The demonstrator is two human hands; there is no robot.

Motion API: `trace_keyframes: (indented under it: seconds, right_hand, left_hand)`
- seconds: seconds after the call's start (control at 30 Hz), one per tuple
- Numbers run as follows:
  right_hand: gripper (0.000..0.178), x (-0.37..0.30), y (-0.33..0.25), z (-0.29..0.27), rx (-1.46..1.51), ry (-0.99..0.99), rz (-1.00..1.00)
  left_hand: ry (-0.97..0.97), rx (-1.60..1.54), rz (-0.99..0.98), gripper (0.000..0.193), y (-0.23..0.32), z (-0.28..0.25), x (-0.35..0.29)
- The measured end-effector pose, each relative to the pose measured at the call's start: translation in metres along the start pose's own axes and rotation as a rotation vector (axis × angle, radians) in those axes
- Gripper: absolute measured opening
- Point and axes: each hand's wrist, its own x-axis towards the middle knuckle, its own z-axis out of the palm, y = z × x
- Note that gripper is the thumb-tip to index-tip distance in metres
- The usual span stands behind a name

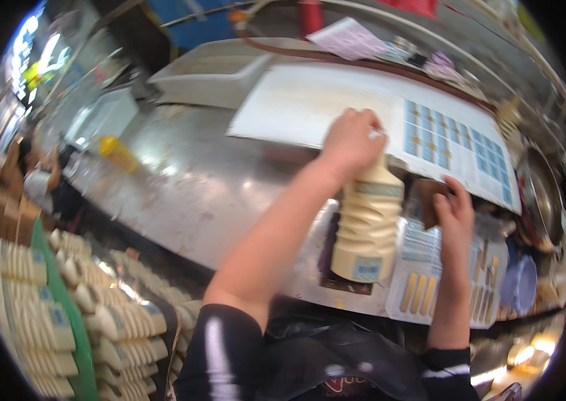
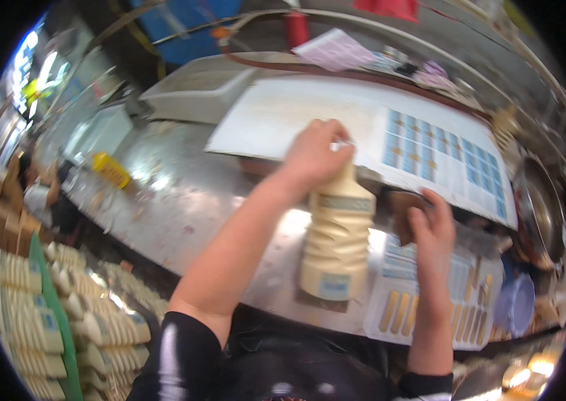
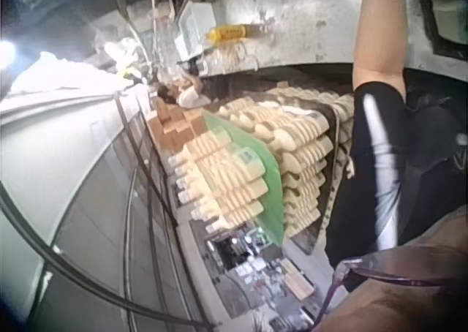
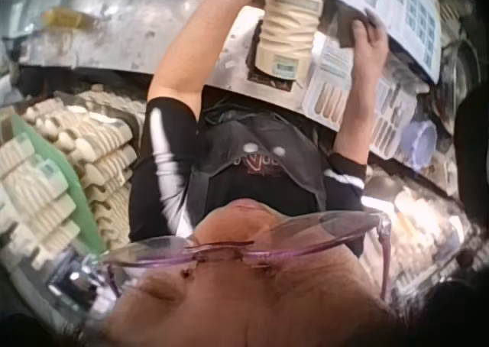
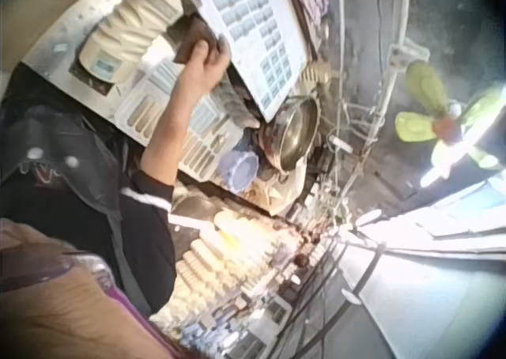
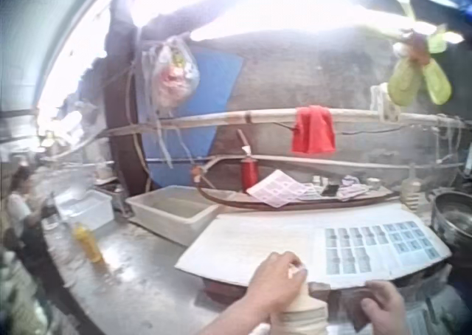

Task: The person holds a ribbed plastic bottle and applies a rectangular label to its side, smoothing it with fingers. The person then places the labeled bottle aside and repeats the process with another bottle.

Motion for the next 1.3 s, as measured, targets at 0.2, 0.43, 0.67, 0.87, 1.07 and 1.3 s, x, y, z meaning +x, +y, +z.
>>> trace_keyframes:
  seconds: [0.2,0.43,0.67,0.87,1.07,1.3]
  right_hand:
    - [0.035,-0.009,-0.002,-0.038,0.051,-0.068,-0.080]
    - [0.036,-0.018,0.006,-0.024,0.385,-0.290,0.118]
    - [0.034,-0.021,0.012,-0.039,0.419,-0.316,0.158]
    - [0.031,-0.044,-0.004,-0.065,0.356,-0.214,0.175]
    - [0.029,-0.060,0.010,-0.101,0.358,-0.073,0.244]
    - [0.027,-0.075,0.025,-0.103,0.394,0.050,0.338]
  left_hand:
    - [-0.101,-0.460,-0.019,0.023,0.053,-0.089,-0.084]
    - [0.357,-0.331,0.083,0.017,0.071,-0.138,-0.166]
    - [0.737,0.267,0.089,0.013,0.048,-0.214,-0.158]
    - [0.686,0.578,-0.224,0.018,-0.003,-0.264,-0.131]
    - [0.732,0.607,-0.247,0.020,-0.090,-0.268,-0.071]
    - [0.664,0.612,-0.250,0.019,-0.169,-0.247,0.008]
